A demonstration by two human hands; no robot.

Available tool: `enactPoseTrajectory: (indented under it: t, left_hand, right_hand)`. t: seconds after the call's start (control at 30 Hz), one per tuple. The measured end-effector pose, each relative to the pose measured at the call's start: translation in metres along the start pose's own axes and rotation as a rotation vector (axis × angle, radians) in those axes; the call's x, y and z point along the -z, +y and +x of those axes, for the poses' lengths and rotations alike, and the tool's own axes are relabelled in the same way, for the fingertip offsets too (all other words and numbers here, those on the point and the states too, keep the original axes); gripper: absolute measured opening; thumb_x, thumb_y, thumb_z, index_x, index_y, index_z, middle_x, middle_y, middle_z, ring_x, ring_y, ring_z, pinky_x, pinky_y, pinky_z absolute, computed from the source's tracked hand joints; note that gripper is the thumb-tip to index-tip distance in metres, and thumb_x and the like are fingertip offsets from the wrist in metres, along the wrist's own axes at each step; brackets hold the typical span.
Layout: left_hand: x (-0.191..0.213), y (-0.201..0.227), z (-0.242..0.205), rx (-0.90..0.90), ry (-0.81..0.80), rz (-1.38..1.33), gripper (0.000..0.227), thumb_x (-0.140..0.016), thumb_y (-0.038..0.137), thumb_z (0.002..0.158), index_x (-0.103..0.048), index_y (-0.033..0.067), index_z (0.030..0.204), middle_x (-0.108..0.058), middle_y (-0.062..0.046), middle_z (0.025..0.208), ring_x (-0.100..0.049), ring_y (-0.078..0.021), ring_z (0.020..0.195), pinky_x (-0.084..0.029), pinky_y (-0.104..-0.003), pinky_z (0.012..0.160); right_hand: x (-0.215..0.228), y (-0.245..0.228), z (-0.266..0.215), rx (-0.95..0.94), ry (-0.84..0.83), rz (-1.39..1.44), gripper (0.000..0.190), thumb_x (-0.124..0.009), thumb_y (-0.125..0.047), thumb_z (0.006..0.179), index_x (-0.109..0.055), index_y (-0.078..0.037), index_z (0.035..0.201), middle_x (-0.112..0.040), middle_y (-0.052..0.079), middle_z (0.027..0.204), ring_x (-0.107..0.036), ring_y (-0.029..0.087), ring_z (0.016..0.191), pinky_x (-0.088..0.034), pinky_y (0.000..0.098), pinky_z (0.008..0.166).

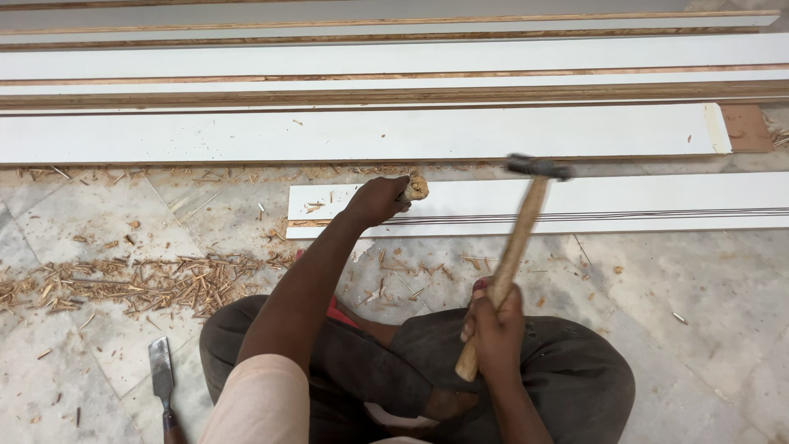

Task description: The person sits on the floor and uses a hammer and chisel to carve a groove into a long white wooden plank. They repeatedly strike the chisel to remove wood shavings and occasionally scrape the groove with the chisel.

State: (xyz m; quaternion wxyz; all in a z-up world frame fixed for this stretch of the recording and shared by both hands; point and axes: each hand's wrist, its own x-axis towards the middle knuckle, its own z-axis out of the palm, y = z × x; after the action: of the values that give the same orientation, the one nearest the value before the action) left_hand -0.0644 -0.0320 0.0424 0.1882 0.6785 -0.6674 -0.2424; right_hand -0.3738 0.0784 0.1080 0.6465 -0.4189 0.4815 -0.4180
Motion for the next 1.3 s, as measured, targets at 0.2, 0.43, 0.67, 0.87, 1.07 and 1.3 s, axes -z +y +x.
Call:
enactPoseTrajectory:
  t: [0.2, 0.43, 0.67, 0.87, 1.07, 1.3]
  left_hand:
    - [-0.012, -0.002, 0.009, 0.008, -0.058, 0.111, 0.028, -0.077, 0.024, 0.087, -0.064, 0.0096, 0.108, -0.076, -0.008, 0.092, -0.073, -0.0322, 0.091, -0.055, -0.048, 0.078]
    - [-0.018, -0.008, 0.012, -0.013, -0.058, 0.182, 0.033, -0.077, 0.026, 0.086, -0.064, 0.0123, 0.113, -0.074, -0.012, 0.092, -0.070, -0.0356, 0.091, -0.054, -0.051, 0.078]
    - [-0.024, -0.009, 0.021, -0.017, -0.092, 0.212, 0.029, -0.075, 0.023, 0.085, -0.065, 0.0138, 0.111, -0.075, -0.010, 0.093, -0.071, -0.0346, 0.093, -0.054, -0.050, 0.079]
    - [-0.015, -0.005, 0.016, 0.013, -0.092, 0.217, 0.033, -0.077, 0.023, 0.083, -0.064, 0.0148, 0.112, -0.075, -0.010, 0.094, -0.070, -0.0351, 0.094, -0.053, -0.050, 0.079]
    - [-0.040, -0.022, 0.030, 0.005, -0.229, 0.446, 0.031, -0.068, 0.013, 0.085, -0.067, 0.0178, 0.116, -0.074, -0.010, 0.101, -0.072, -0.0328, 0.097, -0.057, -0.049, 0.078]
    - [-0.030, -0.065, -0.001, 0.166, -0.304, 0.504, 0.026, -0.052, 0.019, 0.103, -0.064, 0.0202, 0.126, -0.074, -0.012, 0.102, -0.074, -0.0315, 0.095, -0.057, -0.051, 0.081]
  right_hand:
    - [-0.011, 0.004, -0.003, -0.222, -0.130, -0.233, 0.019, -0.057, -0.011, 0.094, -0.049, -0.004, 0.110, -0.053, 0.007, 0.066, -0.051, 0.012, 0.045, -0.046, 0.0308, 0.040]
    - [-0.005, -0.015, -0.002, -0.191, -0.025, -0.122, 0.021, -0.058, -0.012, 0.092, -0.051, -0.008, 0.112, -0.056, 0.003, 0.072, -0.048, 0.011, 0.045, -0.044, 0.0299, 0.038]
    - [-0.007, -0.011, 0.006, -0.374, -0.170, -0.221, 0.020, -0.056, -0.008, 0.092, -0.048, -0.006, 0.110, -0.053, 0.009, 0.069, -0.050, 0.014, 0.045, -0.045, 0.0316, 0.039]
    - [-0.006, -0.012, 0.008, -0.240, -0.027, 0.008, 0.020, -0.055, -0.006, 0.091, -0.050, -0.006, 0.110, -0.054, 0.004, 0.072, -0.047, 0.011, 0.046, -0.042, 0.0300, 0.039]
    - [-0.006, 0.003, 0.012, -0.305, -0.086, -0.145, 0.019, -0.057, -0.010, 0.091, -0.051, -0.005, 0.109, -0.054, 0.009, 0.067, -0.051, 0.015, 0.043, -0.047, 0.0322, 0.039]
    - [-0.011, 0.001, 0.012, -0.436, -0.124, -0.043, 0.021, -0.059, -0.011, 0.090, -0.051, -0.004, 0.107, -0.055, 0.006, 0.074, -0.048, 0.013, 0.046, -0.043, 0.0312, 0.039]
